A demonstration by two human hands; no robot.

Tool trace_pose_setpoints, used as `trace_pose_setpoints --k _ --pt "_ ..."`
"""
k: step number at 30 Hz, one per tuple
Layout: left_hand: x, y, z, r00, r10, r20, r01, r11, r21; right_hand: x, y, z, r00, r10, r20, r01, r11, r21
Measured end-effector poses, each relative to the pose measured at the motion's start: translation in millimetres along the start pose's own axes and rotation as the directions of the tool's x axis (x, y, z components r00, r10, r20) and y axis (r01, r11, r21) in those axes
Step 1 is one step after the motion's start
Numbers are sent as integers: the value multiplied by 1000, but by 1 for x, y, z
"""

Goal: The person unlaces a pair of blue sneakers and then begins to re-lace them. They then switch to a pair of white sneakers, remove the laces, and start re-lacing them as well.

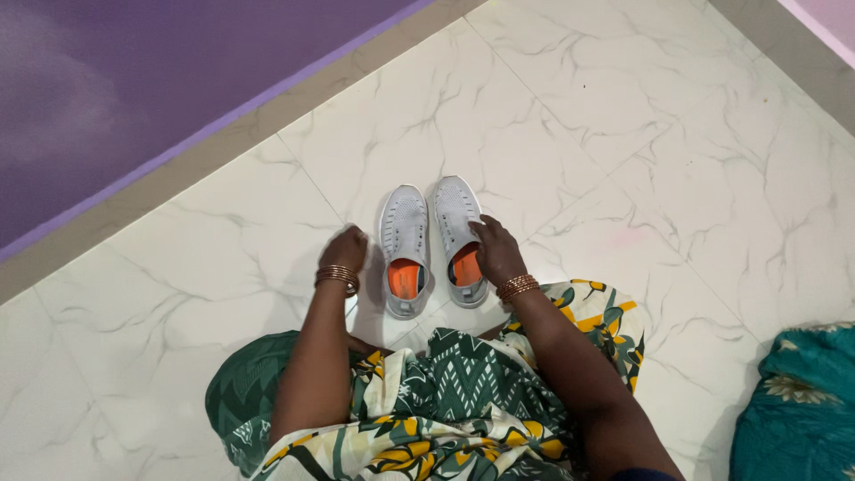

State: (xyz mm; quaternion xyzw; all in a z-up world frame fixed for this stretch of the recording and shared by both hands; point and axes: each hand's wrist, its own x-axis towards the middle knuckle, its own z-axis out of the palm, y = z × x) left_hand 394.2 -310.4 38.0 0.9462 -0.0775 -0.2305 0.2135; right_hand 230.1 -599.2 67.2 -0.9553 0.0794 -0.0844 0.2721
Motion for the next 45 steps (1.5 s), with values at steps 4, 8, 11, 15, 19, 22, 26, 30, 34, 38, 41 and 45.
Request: trace_pose_setpoints --k 4,8,11,15,19,22,26,30,34,38,41,45 --pt "-20 -8 -35 894 32 -448 -120 978 -169 0 -7 -2 995 -76 -58 77 997 12" --pt "-18 -10 -26 944 51 -325 -122 972 -202 -7 -35 9 999 -38 -9 39 983 182" --pt "-12 -6 1 987 107 -118 -127 975 -180 -20 -67 30 976 -163 146 130 969 212" --pt "-13 15 44 985 -10 172 17 999 -40 -46 -99 58 899 -350 262 356 934 26" --pt "-8 14 78 966 -44 255 45 999 3 -58 -100 71 817 -537 209 570 807 -156" --pt "12 4 99 979 -53 196 61 998 -31 -58 -94 73 832 -486 267 533 833 -148" --pt "26 -16 106 997 -62 42 71 960 -271 -52 -92 75 861 -402 311 470 863 -185" --pt "12 -5 89 995 97 -39 -102 979 -174 -50 -92 73 894 -298 335 352 929 -115" --pt "-8 20 60 997 81 21 -73 967 -245 -48 -91 65 898 -368 241 415 890 -188" --pt "-19 26 52 982 186 -37 -189 947 -259 -40 -91 57 931 -331 154 356 916 -186" --pt "-20 26 54 936 353 -7 -353 935 40 -37 -88 54 947 -239 213 290 921 -259" --pt "-30 36 56 948 223 228 -283 918 278 -39 -80 63 958 -220 183 270 908 -320"
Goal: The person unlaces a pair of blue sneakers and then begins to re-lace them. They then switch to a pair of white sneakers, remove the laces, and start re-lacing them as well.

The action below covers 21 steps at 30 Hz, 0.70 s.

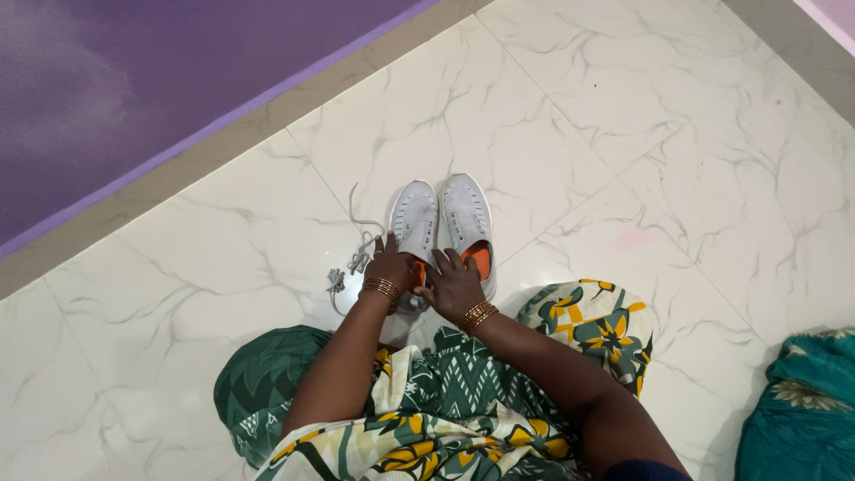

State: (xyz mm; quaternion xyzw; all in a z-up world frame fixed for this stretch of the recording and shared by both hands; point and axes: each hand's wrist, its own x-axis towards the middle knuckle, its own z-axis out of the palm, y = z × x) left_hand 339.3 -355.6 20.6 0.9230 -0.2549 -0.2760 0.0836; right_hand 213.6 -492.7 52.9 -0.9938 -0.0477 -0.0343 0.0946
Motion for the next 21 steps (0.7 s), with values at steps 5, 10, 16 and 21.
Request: trace_pose_setpoints --k 5,10,16,21 --pt "-25 21 -18 990 -110 83 114 993 -42 4 4 12 996 40 -74 -48 993 -106" --pt "-38 31 -38 947 -186 263 188 982 17 4 -1 2 991 134 22 -132 989 -72" --pt "-36 24 -37 943 -157 293 166 986 -5 6 1 -6 985 166 43 -166 986 3" --pt "-23 15 -21 995 -80 53 87 982 -166 5 22 7 997 71 -35 -66 990 121"
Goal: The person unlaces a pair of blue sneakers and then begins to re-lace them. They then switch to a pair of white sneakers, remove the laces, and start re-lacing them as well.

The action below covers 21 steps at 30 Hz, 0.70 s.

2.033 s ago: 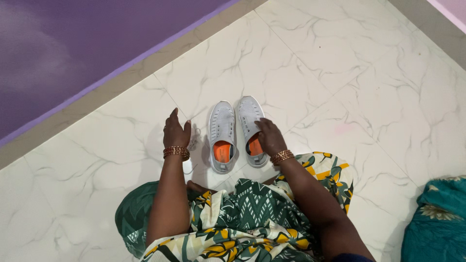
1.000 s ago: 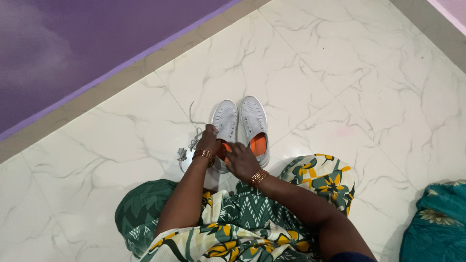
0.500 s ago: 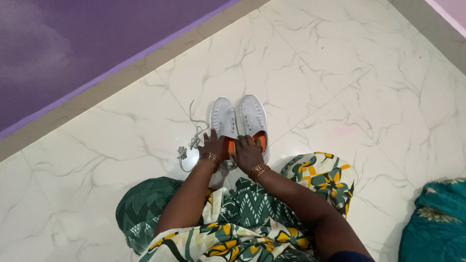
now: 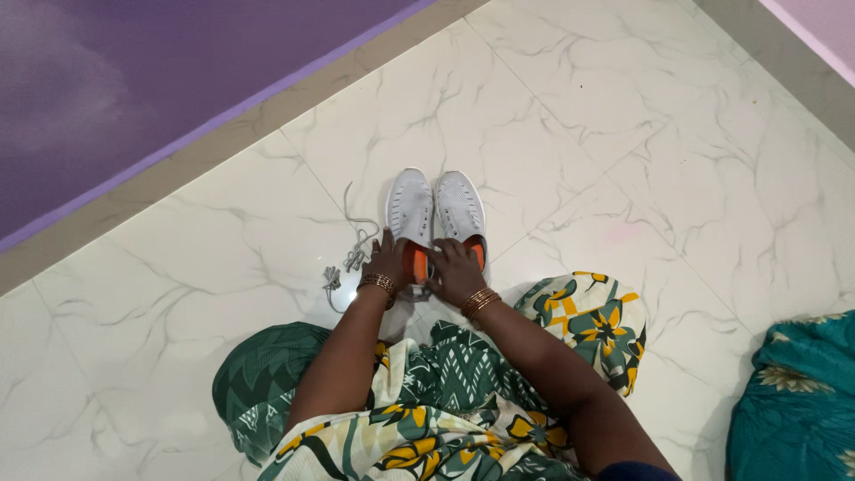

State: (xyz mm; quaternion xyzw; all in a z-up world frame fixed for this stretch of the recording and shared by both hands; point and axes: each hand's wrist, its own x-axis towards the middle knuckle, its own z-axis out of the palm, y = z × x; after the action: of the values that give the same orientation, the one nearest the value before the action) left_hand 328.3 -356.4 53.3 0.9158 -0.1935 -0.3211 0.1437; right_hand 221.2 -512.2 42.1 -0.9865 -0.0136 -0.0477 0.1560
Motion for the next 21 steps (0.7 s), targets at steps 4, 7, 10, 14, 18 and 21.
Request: trace_pose_setpoints --k 4,7,10,14,18,21 --pt "4 -14 3 946 142 -292 -186 974 -130 14 49 -8 984 90 -152 -45 959 280" --pt "-1 -12 5 821 275 -501 -347 936 -56 11 94 -33 890 433 -142 -302 794 528" --pt "-7 11 12 683 460 -567 -490 865 111 9 107 -37 867 467 -175 -385 849 361" --pt "-15 46 35 685 624 -375 -584 779 229 8 97 -22 948 236 -215 -215 970 115" --pt "-16 55 66 695 691 -197 -611 713 343 6 77 -3 953 280 -118 -275 960 56" --pt "-9 54 86 676 715 -176 -636 687 351 9 66 3 890 448 90 -437 778 452"
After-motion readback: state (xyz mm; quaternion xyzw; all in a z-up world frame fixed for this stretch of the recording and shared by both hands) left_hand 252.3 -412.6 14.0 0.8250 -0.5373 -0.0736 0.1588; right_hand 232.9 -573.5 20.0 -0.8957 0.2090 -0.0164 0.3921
